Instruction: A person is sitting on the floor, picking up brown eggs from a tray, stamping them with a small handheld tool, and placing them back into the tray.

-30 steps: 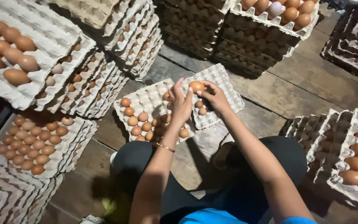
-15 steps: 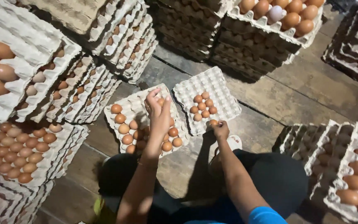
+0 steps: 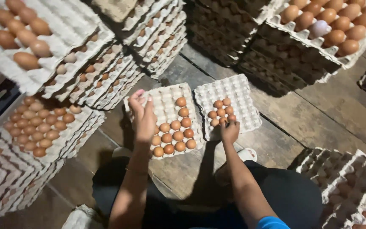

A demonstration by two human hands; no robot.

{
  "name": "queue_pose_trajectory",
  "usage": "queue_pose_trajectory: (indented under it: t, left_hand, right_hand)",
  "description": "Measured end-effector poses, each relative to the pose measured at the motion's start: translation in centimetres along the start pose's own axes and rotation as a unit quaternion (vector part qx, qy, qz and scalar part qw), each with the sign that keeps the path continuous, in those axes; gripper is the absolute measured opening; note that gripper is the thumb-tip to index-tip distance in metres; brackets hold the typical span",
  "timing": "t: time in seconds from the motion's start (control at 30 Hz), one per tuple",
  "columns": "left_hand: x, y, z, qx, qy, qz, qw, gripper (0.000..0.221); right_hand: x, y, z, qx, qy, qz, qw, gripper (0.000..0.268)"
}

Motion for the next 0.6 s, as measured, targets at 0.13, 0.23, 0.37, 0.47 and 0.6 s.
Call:
queue_pose_trajectory:
  t: [0.13,0.23,0.37,0.47,0.6]
  left_hand:
    - [4.4,-2.0,1.5,-0.028,0.067,-0.093,0.993,0.038]
    - [7.9,-2.5,1.1,-0.040,0.105,-0.105,0.988,0.034]
    - [11.4,-4.9,0.4,0.015,0.163,-0.133,0.978,0.035]
    - [13.3,-4.7,-0.5,0.026,0.178,-0.133,0.975,0.032]
    - [14.5,-12.3,2.2,0.056,0.178,-0.125,0.974,0.037]
  right_hand:
    - [-1.9,-7.8,0.7,0.106,0.003,0.115,0.988,0.025]
    - [-2.5,-16.2,-1.4,0.254,0.001,0.204,0.945,0.011]
    - [-6.9,-25.0,-5.4,0.317,-0.144,0.199,0.916,0.019]
    - [-11.0,-30.1,-8.6,0.353,-0.215,0.096,0.906,0.036]
    - [-11.4,-35.9,-12.9,0.388,-0.257,-0.060,0.883,0.048]
Point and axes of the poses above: each hand's wrist, its own z-axis towards the middle knuckle, its own x-axis out of the back of the hand, y = z × x, the point moved 7 cm from there along z, towards the middle knuckle, and after that the axes turned 4 degrees about y, right-handed, at the moved point
